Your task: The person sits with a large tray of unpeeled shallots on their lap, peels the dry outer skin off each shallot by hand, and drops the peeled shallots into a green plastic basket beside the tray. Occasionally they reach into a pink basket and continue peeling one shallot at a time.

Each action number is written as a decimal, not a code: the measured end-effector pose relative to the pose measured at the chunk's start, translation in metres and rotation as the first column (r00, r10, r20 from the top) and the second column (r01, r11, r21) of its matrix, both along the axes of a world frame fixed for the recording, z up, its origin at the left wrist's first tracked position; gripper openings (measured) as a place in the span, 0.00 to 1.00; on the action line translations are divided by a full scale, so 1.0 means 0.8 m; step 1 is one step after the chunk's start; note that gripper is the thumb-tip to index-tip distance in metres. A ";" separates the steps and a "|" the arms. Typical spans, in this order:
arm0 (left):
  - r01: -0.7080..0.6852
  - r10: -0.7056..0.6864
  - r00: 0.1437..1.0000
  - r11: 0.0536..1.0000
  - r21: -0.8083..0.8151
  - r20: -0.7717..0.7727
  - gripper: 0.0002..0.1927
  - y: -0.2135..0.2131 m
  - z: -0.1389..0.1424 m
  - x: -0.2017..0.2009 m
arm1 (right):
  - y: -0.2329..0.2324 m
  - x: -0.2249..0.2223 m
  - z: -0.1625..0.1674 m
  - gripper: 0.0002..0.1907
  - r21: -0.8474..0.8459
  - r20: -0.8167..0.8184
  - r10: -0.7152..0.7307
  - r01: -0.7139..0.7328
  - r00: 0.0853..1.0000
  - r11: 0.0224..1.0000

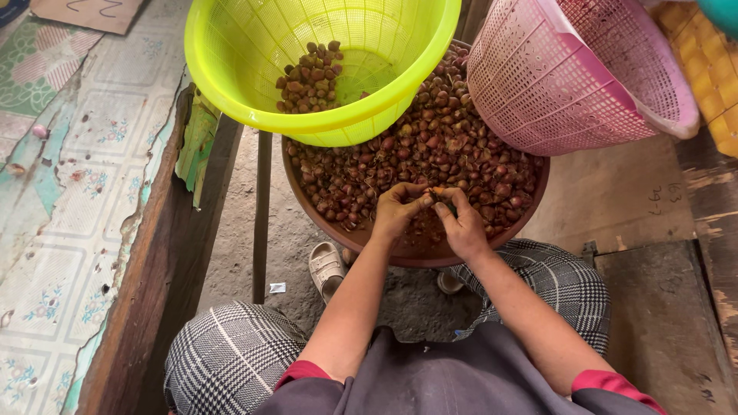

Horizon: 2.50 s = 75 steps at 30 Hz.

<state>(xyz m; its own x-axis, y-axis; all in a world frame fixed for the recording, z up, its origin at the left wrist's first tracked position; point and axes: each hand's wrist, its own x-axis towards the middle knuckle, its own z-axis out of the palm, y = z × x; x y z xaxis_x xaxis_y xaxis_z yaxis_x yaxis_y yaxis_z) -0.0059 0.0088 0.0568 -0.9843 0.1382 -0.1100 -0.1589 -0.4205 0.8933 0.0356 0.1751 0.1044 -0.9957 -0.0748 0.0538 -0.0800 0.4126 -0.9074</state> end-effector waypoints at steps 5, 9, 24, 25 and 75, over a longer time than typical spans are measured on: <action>0.006 -0.006 1.000 0.999 -0.034 -0.024 0.15 0.007 -0.007 0.003 | 0.000 -0.003 -0.017 0.12 -0.048 -0.027 -0.041 0.040 0.999 0.998; 0.046 -0.044 0.997 0.998 -0.048 0.058 0.13 0.012 -0.014 0.008 | 0.001 -0.007 0.000 0.12 -0.128 -0.105 -0.049 0.035 0.993 0.991; 0.272 -0.396 0.864 0.887 0.373 0.312 0.15 -0.007 -0.018 0.005 | 0.012 -0.017 0.005 0.24 0.025 -0.252 -0.082 0.091 0.964 0.996; 0.271 -0.397 0.871 0.880 0.391 0.289 0.14 -0.008 -0.016 0.005 | 0.016 -0.018 0.003 0.24 0.078 -0.192 -0.087 0.104 0.978 0.992; 0.009 -0.187 0.938 0.855 0.518 0.292 0.06 0.011 0.007 -0.004 | 0.028 -0.014 0.038 0.26 -0.166 0.110 0.143 -0.124 0.984 0.978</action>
<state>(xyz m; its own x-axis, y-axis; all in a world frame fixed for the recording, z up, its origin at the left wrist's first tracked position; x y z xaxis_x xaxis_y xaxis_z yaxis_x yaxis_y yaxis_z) -0.0088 0.0180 0.0623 -0.8836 0.3556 -0.3046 -0.4629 -0.7612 0.4541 0.0243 0.1976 0.1347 -0.9772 -0.2074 -0.0448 -0.0102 0.2566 -0.9665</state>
